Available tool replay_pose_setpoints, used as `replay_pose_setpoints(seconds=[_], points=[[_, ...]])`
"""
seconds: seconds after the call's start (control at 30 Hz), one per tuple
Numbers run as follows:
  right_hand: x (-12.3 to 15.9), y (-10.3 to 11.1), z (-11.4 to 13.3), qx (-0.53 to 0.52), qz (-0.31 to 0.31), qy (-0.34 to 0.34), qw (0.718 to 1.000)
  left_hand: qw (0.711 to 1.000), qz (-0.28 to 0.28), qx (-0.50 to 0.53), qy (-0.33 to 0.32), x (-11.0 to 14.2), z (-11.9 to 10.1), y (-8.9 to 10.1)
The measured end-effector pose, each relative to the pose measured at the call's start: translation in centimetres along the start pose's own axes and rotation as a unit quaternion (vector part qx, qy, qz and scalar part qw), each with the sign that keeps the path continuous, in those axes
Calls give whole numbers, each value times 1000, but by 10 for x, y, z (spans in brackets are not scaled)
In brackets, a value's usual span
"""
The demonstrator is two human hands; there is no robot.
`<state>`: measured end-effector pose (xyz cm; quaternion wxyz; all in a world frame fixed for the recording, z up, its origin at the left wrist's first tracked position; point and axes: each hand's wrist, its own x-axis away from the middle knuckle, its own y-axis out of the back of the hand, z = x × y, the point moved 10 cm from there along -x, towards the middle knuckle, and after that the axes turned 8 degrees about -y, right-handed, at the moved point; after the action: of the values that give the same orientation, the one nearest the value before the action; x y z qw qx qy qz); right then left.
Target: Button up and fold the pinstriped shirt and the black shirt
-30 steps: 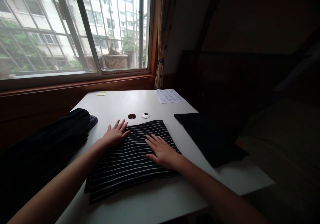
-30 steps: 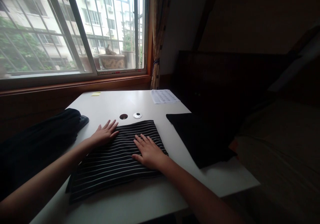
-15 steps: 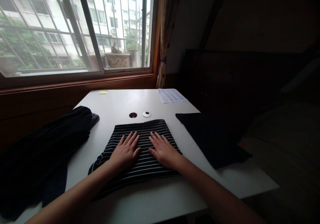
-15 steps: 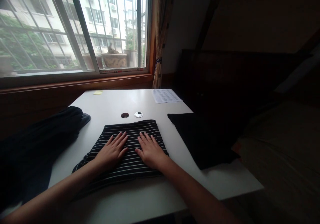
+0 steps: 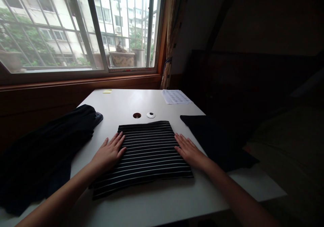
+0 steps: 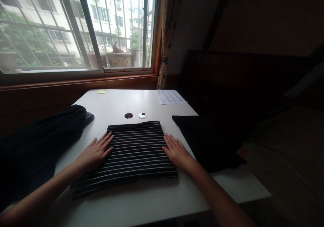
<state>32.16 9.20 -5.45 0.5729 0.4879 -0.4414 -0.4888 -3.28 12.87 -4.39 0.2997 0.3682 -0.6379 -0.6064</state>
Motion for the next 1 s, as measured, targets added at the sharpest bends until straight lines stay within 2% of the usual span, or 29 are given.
replay_pose_setpoints(seconds=[0.13, 0.2, 0.27, 0.37, 0.43, 0.53, 0.63, 0.7, 0.77, 1.0], points=[[-9, 5, -14, 16, 13, -31, 999, 1000, -1, 14, 8, 7, 22, -7], [-15, 16, -13, 25, 1, -52, 998, 1000, -7, 22, 8, 8, 26, -8], [-22, 35, 0, 23, -41, -56, 997, 999, -13, 29, 8, 7, 28, -9], [-26, 54, 41, -7, -95, -22, 995, 999, -10, 31, 9, 7, 27, -10], [-26, 50, 75, -30, -86, 15, 996, 1000, -8, 29, 7, 7, 27, -11], [-23, 28, 117, -47, -30, 69, 996, 1000, -10, 27, 5, 7, 26, -9], [-22, 8, 129, -56, 18, 97, 994, 1000, -12, 27, 5, 8, 25, -6], [-24, 4, 119, -60, 33, 99, 993, 1000, -11, 27, 6, 8, 24, -5], [-28, 3, 98, -57, 36, 88, 994, 1000, -6, 25, 8, 8, 23, -5], [-45, 7, -9, -12, 8, -42, 999, 1000, -8, 27, 8, 8, 22, -3]])
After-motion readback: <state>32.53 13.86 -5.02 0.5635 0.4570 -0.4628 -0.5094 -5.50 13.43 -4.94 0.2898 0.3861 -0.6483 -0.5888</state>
